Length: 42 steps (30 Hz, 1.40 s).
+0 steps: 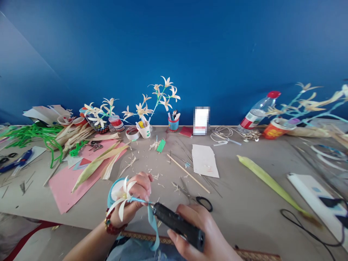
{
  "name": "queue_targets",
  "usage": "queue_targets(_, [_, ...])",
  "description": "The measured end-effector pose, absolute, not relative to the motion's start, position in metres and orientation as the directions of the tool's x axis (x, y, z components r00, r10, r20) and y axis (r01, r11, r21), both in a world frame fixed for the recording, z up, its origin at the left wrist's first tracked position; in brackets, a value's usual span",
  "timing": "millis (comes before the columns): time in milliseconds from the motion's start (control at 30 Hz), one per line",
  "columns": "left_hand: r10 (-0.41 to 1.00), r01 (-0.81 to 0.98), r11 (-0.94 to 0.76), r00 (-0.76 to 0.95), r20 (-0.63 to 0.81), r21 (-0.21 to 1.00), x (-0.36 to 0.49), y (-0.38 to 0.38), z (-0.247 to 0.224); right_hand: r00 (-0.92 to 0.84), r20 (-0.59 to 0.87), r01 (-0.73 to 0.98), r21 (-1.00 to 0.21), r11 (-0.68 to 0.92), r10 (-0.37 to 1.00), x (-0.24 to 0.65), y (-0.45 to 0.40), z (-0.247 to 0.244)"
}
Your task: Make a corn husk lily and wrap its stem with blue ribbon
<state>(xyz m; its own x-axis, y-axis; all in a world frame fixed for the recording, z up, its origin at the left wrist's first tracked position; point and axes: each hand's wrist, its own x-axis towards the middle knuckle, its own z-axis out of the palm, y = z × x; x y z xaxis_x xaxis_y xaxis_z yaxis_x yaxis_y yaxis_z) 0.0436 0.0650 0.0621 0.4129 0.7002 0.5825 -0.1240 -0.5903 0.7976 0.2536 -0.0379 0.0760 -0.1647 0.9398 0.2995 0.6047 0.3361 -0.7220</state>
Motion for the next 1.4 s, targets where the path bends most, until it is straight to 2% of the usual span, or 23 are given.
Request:
queue_targets(533, [0.687,-0.16,-0.596,0.405,0.603,0.787,0.043,0.065,0.06,-0.147,0.292,0.617,-0.72,0.318,0.945,0.252,-0.038,0.075])
queue_targets(733, [0.702,-0.147,-0.591,0.393,0.595,0.794,0.043,0.064,0.06,-0.2,0.283,0.627,-0.699,0.344,0.938,0.253,-0.037,0.072])
queue_targets(900, [0.703,-0.126,-0.591,0.403,0.586,0.796,0.042,0.064,0.061,-0.111,0.292,0.61,-0.734,0.297,0.95,0.253,-0.04,0.07])
queue_targets(1400, [0.671,-0.152,-0.618,0.409,0.619,0.771,0.045,0.067,0.064,-0.187,0.262,0.637,-0.702,0.319,0.947,0.255,-0.038,0.069])
